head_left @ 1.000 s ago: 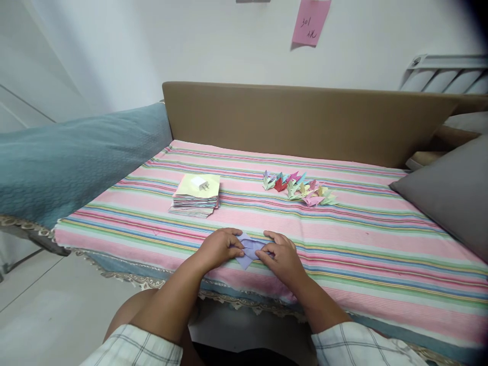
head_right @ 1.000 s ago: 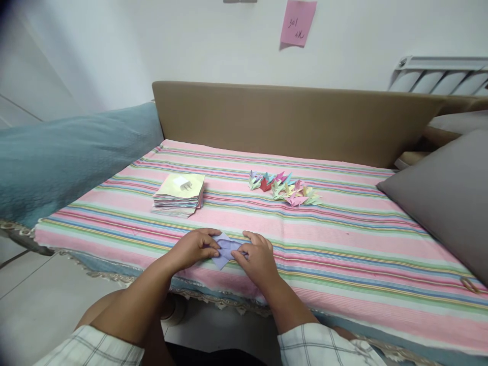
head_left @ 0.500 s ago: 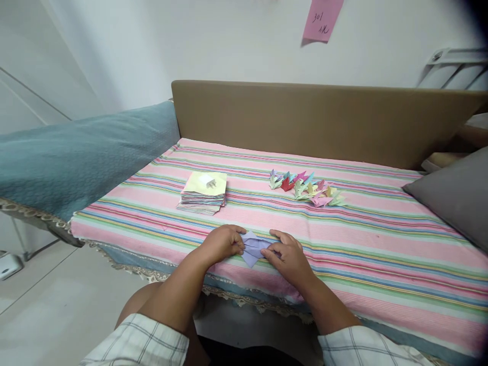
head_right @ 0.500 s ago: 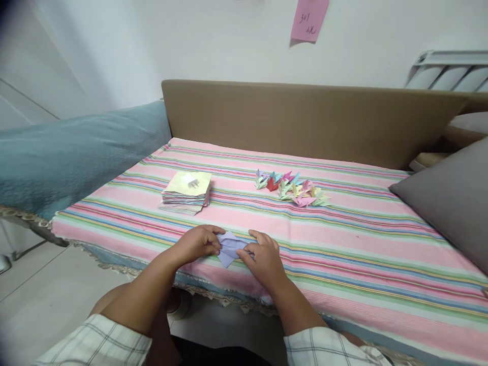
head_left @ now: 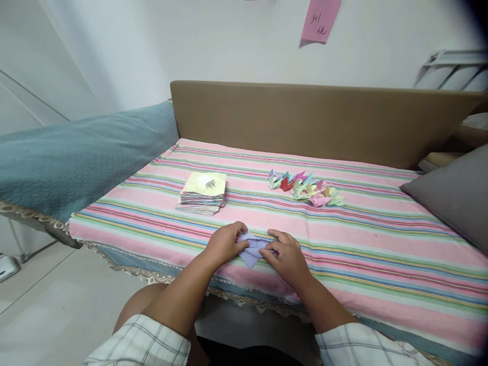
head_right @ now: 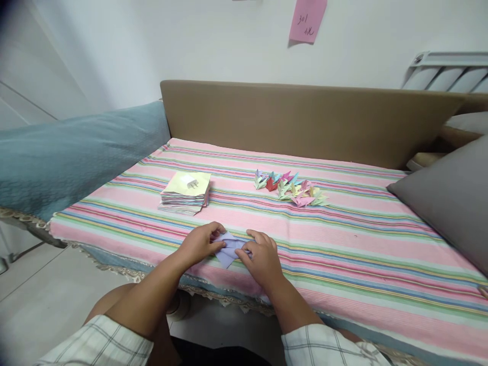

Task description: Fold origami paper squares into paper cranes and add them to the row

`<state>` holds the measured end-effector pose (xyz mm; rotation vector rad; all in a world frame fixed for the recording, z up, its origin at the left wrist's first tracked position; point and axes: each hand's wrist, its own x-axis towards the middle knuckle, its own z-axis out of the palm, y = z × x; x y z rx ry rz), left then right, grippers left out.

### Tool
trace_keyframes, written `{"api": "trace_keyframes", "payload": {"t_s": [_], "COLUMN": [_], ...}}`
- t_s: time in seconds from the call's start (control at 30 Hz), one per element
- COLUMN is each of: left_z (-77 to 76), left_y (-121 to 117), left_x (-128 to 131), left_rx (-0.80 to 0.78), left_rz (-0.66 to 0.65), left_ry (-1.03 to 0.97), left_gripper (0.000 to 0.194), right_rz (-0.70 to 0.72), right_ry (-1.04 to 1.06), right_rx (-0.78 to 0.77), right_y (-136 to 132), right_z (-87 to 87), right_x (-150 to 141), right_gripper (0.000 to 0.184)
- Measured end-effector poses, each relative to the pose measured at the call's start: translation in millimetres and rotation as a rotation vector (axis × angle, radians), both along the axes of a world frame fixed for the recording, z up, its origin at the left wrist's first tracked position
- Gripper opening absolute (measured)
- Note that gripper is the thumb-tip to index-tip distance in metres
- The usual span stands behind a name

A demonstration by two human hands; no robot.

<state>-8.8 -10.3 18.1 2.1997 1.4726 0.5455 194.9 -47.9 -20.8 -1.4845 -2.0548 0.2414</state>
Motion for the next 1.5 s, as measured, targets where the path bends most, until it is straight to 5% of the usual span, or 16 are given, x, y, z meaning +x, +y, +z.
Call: {"api": "trace_keyframes", "payload": {"t_s": [0.2,0.47,1.07,1.5], "left_z": [-2.0,0.0,-2.4,-0.3], "left_y": [1,1,8,7], "left_x": [3,3,-9,-15], "left_rx": [0.034,0.001,0.046,0.024], "left_rz": [-0.075,-0.033,-0.159,-0.244], "left_ry": [-0.010,0.049,0.079,0.140], "left_gripper": [0.001,0.006,0.017,0.037], "right_rz": [0.054,0.025,0.004,-0.035], "right_ry": [-0.037,-0.112,-0.308,-0.306], "right_rx": [0.097,0.139,0.311,0.264], "right_y": [0,-2,-8,-11], "right_z": [-2.0,-0.6,1.4,1.9], "right_x": [-2,-6,-20,-26], "right_gripper": [0.020,0.019,0.019,0.017]}}
